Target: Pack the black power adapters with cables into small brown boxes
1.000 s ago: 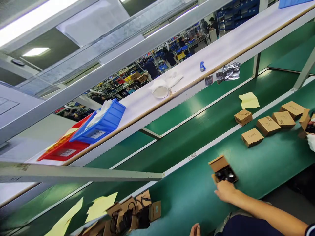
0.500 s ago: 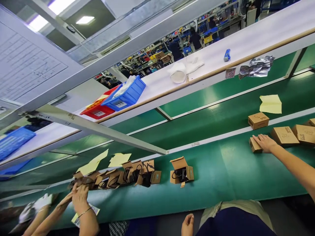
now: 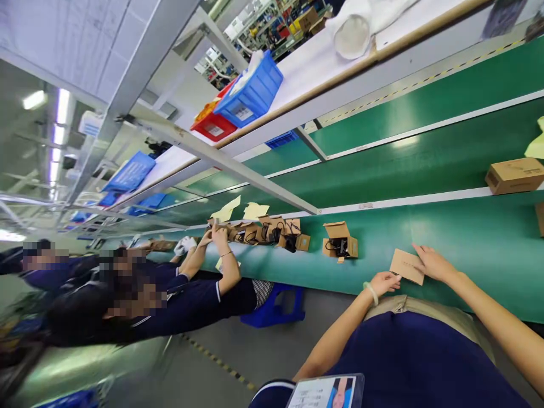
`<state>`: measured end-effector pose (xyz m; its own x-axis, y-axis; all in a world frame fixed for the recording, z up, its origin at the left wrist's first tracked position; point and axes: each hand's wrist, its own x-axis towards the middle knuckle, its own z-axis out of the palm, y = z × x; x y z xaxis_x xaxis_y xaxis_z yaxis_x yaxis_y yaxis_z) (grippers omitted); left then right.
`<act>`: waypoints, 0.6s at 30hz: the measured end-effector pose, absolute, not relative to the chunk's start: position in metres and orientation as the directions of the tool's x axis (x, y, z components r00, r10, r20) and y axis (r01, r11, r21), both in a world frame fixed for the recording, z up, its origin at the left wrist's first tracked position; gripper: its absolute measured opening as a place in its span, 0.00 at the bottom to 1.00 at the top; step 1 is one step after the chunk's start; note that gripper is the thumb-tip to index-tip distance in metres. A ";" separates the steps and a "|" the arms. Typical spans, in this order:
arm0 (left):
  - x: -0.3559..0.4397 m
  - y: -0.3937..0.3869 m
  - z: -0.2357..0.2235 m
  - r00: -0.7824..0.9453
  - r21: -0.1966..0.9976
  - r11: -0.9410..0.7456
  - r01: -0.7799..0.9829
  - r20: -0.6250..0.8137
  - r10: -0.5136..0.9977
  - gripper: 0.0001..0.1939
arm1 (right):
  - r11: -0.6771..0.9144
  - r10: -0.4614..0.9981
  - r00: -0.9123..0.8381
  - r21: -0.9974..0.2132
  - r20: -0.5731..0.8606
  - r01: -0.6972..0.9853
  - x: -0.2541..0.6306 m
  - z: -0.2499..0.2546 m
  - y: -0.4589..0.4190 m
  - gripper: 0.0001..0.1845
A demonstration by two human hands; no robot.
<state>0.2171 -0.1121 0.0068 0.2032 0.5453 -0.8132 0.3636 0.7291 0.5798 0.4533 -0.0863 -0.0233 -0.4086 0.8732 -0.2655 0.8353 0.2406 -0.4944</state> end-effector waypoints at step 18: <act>0.211 -0.120 -0.031 0.241 0.619 0.765 0.176 -0.781 0.577 0.13 | 0.185 0.847 -0.391 -0.489 -0.361 0.852 0.421 -0.036 -0.105 0.35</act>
<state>0.2112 -0.1199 -0.0310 0.2407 0.5767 -0.7807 0.1760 0.7651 0.6194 0.4207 -0.1050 -0.0358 -0.3905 0.8470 -0.3608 0.8524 0.1847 -0.4891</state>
